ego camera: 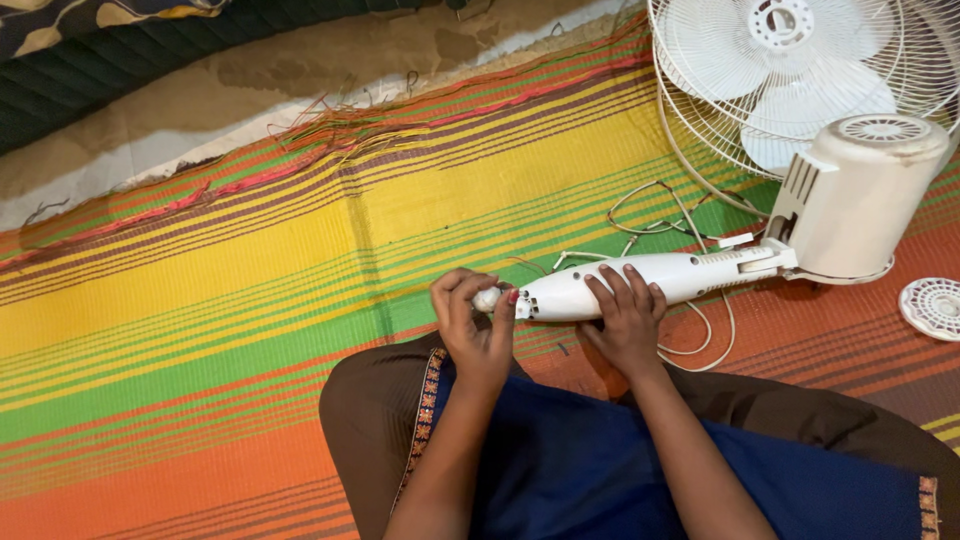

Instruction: The person assembles a white table fan by hand. They attach the fan blade to the motor housing, then place the front wire cage over the blade and secure it with a plastic nut.

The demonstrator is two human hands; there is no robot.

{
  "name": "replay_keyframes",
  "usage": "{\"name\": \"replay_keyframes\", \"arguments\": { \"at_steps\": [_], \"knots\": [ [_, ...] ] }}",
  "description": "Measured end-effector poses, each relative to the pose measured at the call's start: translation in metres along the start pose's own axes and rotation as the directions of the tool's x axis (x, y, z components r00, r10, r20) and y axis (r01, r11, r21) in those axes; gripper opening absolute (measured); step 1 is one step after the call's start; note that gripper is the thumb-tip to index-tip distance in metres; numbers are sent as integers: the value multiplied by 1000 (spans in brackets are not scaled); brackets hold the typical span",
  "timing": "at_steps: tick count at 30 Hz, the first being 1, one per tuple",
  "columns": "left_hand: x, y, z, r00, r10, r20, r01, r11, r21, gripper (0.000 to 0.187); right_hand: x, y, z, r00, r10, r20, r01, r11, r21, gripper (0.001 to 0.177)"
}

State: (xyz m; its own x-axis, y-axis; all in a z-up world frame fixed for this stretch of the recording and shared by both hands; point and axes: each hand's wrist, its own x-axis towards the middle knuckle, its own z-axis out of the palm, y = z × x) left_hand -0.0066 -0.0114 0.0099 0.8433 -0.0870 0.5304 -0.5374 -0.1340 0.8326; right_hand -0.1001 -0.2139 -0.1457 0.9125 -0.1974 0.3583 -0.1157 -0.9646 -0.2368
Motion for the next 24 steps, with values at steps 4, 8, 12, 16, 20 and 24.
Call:
{"name": "replay_keyframes", "arguments": {
  "at_steps": [4,8,12,16,20,24],
  "knots": [
    [-1,1,-1,975,-215,63,223,920,-323,24,0,1,1,1000,4,19,-4,1000,7,92],
    [-9,0,3,982,-178,62,186,868,-460,9,-1,1,0,1000,3,18,-2,1000,-22,90],
    [-9,-4,1,996,-66,-54,28,846,-532,26,-1,0,-1,1000,-1,26,2,999,-40,89],
    [-2,-4,-5,993,5,-121,-76,801,-593,44,-1,1,-2,1000,-21,-10,21,998,-56,87],
    [4,1,-9,986,108,-126,-160,820,-549,47,-2,2,0,999,-35,-34,33,998,-59,87],
    [4,4,-11,989,91,-117,-142,806,-575,47,-4,3,2,1000,-27,-13,25,997,-75,89]
  ]
}}
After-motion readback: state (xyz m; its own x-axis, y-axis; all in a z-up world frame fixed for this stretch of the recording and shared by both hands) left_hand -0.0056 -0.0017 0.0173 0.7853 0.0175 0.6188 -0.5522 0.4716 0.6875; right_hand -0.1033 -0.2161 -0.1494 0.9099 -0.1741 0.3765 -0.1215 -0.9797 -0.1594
